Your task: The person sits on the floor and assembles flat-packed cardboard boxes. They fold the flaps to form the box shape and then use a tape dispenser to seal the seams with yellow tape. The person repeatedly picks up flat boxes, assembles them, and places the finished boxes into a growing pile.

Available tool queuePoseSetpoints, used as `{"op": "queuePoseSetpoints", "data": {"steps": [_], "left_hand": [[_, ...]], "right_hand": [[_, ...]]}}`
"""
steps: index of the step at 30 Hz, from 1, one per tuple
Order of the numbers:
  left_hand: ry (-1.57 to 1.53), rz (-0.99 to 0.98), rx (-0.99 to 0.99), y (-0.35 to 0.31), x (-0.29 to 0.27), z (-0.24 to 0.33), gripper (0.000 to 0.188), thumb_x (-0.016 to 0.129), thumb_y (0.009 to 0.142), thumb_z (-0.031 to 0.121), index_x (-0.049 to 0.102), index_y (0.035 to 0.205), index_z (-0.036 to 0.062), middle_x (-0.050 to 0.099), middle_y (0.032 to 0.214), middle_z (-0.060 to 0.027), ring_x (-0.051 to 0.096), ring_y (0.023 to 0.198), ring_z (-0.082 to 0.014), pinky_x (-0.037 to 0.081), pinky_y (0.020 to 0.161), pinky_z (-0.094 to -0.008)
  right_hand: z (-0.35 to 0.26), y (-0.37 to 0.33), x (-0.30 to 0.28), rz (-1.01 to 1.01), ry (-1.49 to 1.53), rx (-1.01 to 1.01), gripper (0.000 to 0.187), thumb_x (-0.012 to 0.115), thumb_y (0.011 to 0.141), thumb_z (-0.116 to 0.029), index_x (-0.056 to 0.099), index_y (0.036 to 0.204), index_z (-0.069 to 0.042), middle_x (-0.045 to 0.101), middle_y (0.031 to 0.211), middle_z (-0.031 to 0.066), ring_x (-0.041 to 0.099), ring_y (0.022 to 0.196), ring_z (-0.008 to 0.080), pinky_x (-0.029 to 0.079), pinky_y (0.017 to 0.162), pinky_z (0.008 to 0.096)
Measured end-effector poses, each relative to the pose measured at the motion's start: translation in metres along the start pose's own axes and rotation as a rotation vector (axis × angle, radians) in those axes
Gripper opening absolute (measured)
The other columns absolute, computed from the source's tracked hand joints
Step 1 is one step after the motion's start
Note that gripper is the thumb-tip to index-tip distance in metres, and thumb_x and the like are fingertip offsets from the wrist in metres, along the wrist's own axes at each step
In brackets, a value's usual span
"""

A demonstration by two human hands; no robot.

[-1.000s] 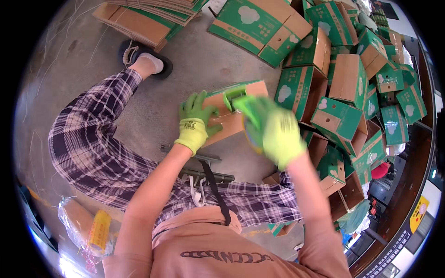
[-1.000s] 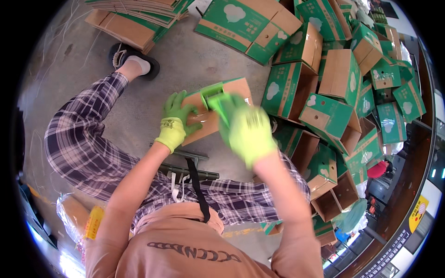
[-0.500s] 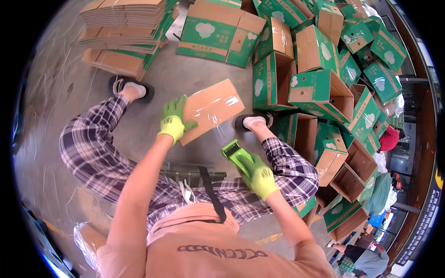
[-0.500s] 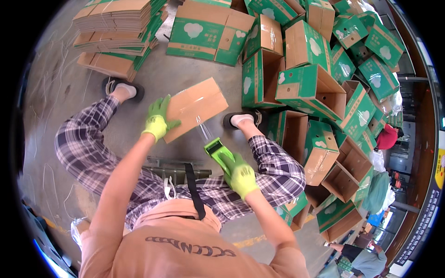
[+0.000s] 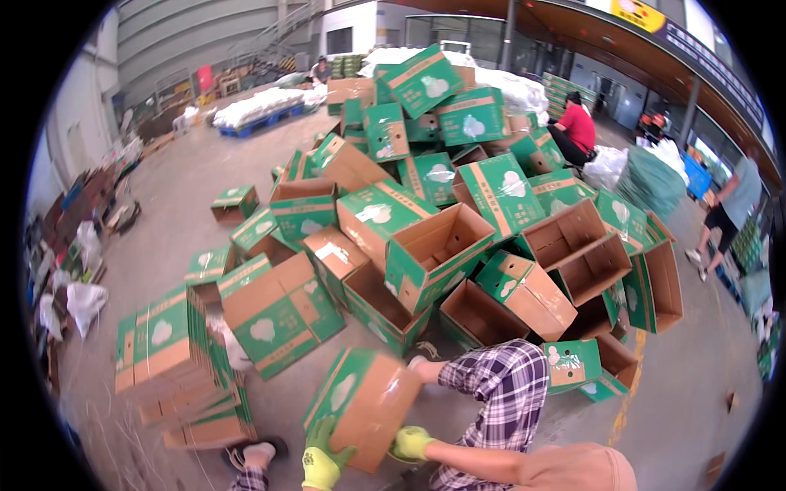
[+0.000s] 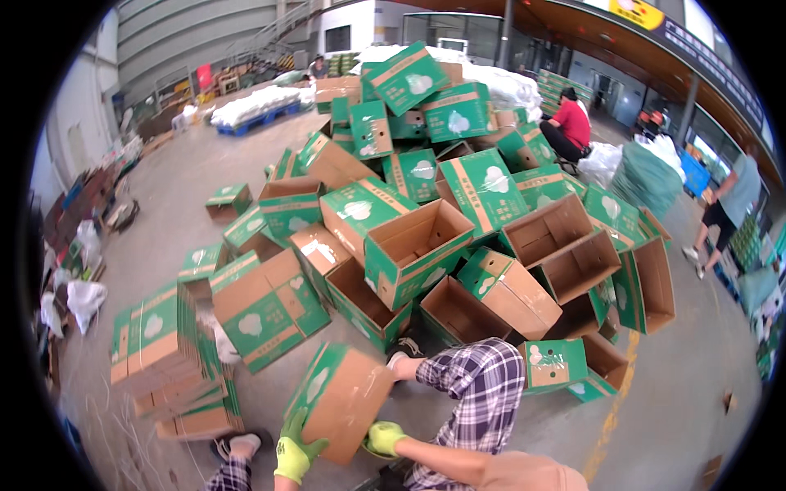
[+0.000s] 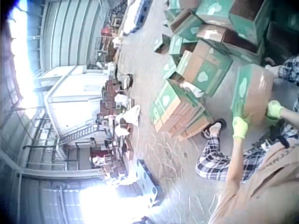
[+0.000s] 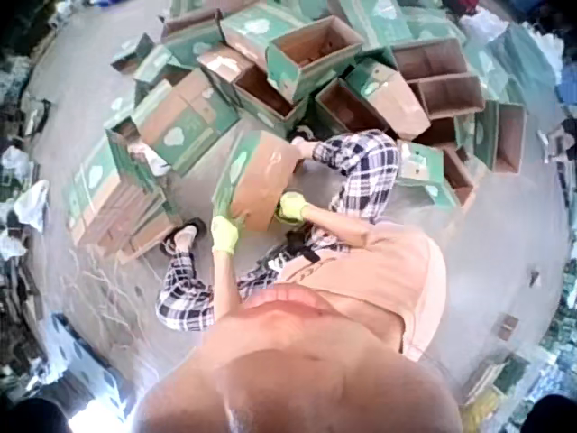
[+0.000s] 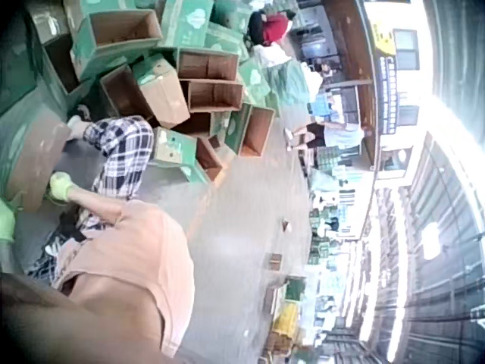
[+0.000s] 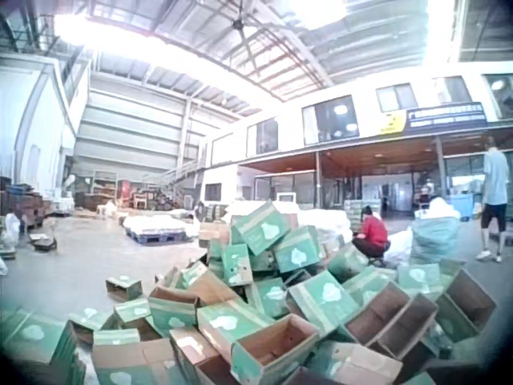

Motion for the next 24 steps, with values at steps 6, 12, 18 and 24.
{"op": "queuePoseSetpoints", "data": {"steps": [6,12,18,24], "left_hand": [[-0.462,0.689,0.778,0.044,-0.14,0.21,0.086,0.076,0.08,0.037,0.037,0.143,-0.0051,0.047,0.142,-0.0225,0.043,0.133,-0.0371,0.032,0.11,-0.045],[-0.847,0.195,0.215,0.147,-0.038,0.161,0.05,0.063,0.081,0.0,0.051,0.13,-0.0024,0.056,0.13,-0.0145,0.054,0.12,-0.0254,0.044,0.1,-0.0386],[-0.21,-0.17,-0.075,0.15,0.047,-0.049,0.05,0.073,0.082,0.019,0.057,0.128,0.0079,0.05,0.138,-0.0207,0.053,0.122,-0.0383,0.045,0.1,-0.0432],[0.497,-0.321,-0.316,0.254,0.029,-0.256,0.09,0.073,0.077,0.041,0.028,0.151,0.0171,0.022,0.157,-0.0218,0.024,0.144,-0.0402,0.024,0.116,-0.0533]], "right_hand": [[-0.04,-0.11,-0.368,0.638,0.615,-0.447,0.044,0.073,0.082,-0.016,0.062,0.124,-0.007,0.066,0.12,0.0071,0.062,0.106,0.0188,0.052,0.087,0.0372],[0.059,-0.129,-0.546,1.195,1.125,-0.484,0.04,0.065,0.083,-0.009,0.055,0.122,-0.005,0.062,0.095,0.0009,0.06,0.086,0.0127,0.049,0.08,0.0267],[0.053,-0.041,-0.372,0.469,1.733,-0.518,0.057,0.052,0.097,-0.043,0.045,0.139,-0.005,0.053,0.137,0.0172,0.058,0.117,0.0276,0.048,0.096,0.0372],[0.086,-0.054,-0.276,0.569,1.956,-0.281,0.056,0.052,0.097,-0.039,0.039,0.143,-0.009,0.052,0.133,0.0197,0.061,0.104,0.0375,0.051,0.088,0.0513]]}}
Point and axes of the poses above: each hand's wrist, its own y-axis towards the middle knuckle, its own x-axis out of the palm, z = x × y, the point moved 7 cm from there along y, towards the middle knuckle
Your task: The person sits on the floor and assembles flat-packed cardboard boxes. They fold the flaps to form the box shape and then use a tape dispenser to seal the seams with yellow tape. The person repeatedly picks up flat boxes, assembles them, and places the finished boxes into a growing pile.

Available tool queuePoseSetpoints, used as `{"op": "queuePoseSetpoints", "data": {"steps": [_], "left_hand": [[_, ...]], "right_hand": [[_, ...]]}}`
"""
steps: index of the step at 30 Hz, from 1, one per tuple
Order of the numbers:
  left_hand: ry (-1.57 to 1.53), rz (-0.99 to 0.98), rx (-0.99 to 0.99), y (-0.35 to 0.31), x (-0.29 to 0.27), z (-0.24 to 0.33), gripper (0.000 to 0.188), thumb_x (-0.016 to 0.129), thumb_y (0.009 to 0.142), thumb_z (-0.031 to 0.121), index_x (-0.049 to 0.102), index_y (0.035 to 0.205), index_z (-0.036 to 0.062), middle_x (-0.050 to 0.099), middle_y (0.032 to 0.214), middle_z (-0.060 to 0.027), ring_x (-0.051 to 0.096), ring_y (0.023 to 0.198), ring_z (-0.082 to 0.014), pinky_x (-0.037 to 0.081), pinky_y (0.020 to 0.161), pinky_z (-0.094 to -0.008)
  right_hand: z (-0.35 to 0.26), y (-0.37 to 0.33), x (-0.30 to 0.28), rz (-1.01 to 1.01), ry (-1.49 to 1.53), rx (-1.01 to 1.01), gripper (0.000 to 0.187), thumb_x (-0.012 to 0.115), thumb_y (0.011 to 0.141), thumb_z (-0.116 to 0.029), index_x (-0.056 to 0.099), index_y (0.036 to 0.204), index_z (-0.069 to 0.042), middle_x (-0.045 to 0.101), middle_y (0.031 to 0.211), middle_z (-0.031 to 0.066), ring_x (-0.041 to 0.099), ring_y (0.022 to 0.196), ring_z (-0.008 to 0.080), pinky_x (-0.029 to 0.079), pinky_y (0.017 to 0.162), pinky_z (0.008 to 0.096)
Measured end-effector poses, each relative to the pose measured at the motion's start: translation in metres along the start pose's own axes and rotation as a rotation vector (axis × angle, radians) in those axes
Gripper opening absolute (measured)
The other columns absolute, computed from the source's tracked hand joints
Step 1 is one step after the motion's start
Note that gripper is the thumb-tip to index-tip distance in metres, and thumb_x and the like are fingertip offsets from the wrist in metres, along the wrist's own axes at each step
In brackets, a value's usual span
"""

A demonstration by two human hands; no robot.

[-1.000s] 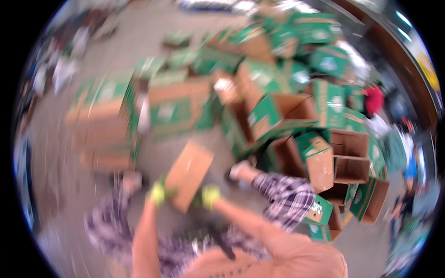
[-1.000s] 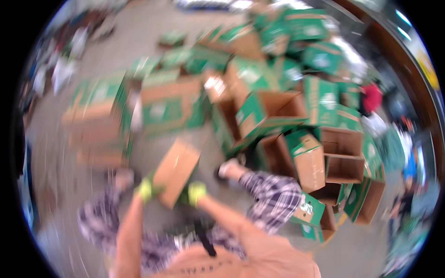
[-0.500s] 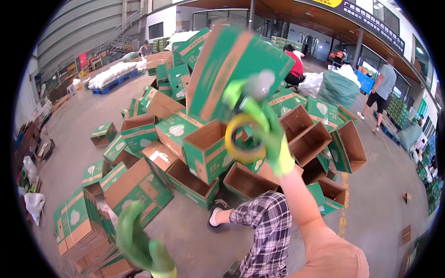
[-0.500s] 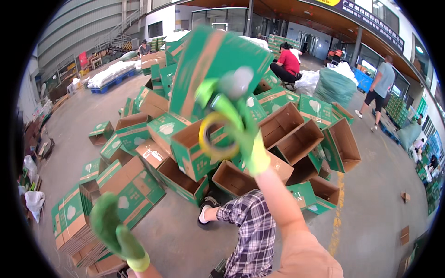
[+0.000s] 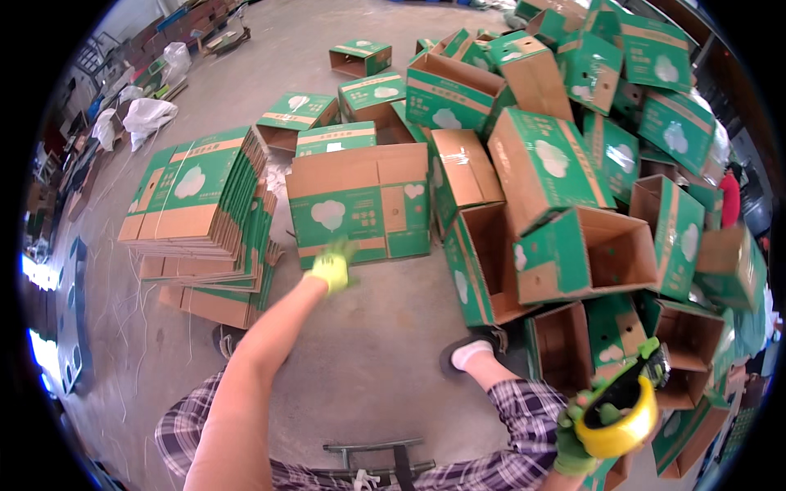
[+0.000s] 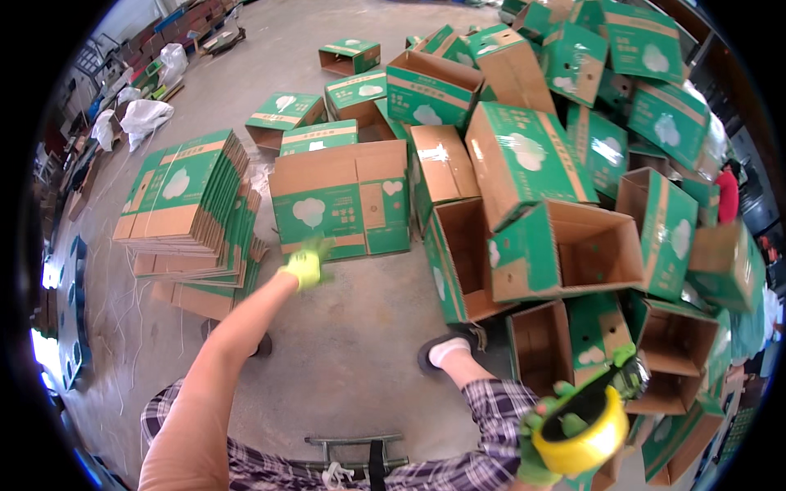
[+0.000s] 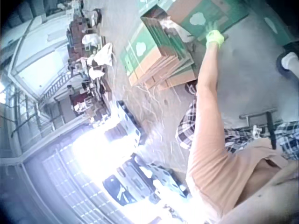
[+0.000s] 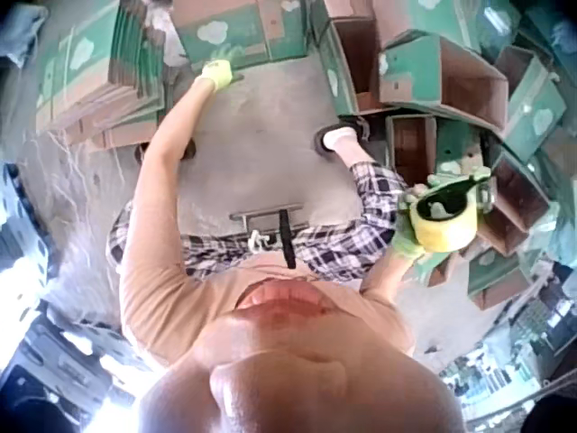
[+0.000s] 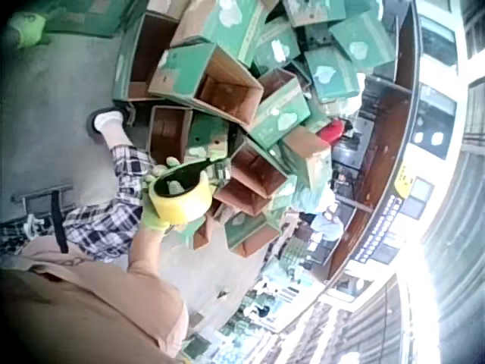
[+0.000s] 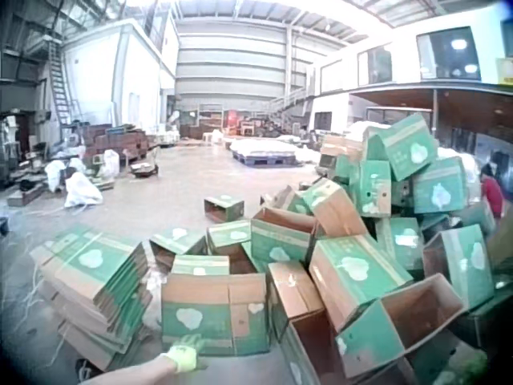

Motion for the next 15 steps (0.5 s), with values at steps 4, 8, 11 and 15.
{"op": "queuePoseSetpoints", "data": {"steps": [4,8,11,15], "left_hand": [[0.114,0.196,-0.215,0.097,-0.068,-0.061,0.092,0.077,0.074,0.037,0.028,0.151,0.0234,0.028,0.156,-0.014,0.026,0.144,-0.0341,0.021,0.116,-0.0569],[0.226,0.224,-0.27,0.157,-0.092,-0.06,0.087,0.084,0.065,0.031,0.044,0.142,0.0217,0.046,0.142,-0.0092,0.041,0.134,-0.0304,0.021,0.116,-0.0537],[0.321,0.26,-0.288,0.164,-0.087,-0.077,0.076,0.084,0.064,0.028,0.051,0.132,0.0193,0.048,0.139,-0.009,0.043,0.131,-0.0312,0.03,0.112,-0.0512],[-0.04,0.083,-0.172,0.107,-0.087,-0.044,0.059,0.08,0.069,0.021,0.056,0.122,0.013,0.056,0.13,-0.0158,0.053,0.12,-0.0357,0.044,0.098,-0.0468]], "right_hand": [[0.004,0.018,-0.024,0.162,-0.155,0.009,0.053,0.051,0.097,-0.039,0.042,0.14,-0.01,0.054,0.128,0.0169,0.061,0.101,0.0353,0.051,0.086,0.0498],[-0.005,0.023,-0.048,0.294,-0.253,0.003,0.05,0.05,0.097,-0.038,0.044,0.138,-0.012,0.057,0.124,0.014,0.061,0.098,0.033,0.051,0.085,0.0484],[-0.006,0.025,-0.06,0.338,-0.295,0.009,0.047,0.05,0.097,-0.038,0.045,0.137,-0.013,0.058,0.12,0.0119,0.061,0.096,0.0314,0.051,0.083,0.0473],[-0.012,0.013,-0.072,0.346,-0.354,-0.022,0.044,0.049,0.097,-0.038,0.047,0.134,-0.014,0.061,0.115,0.009,0.061,0.094,0.0291,0.05,0.082,0.0458]]}}
Point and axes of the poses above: each hand's wrist, its own y-axis towards the middle knuckle, its own x-axis out of the palm, z = x × y, the point moved 7 cm from there along y, towards the middle knuckle
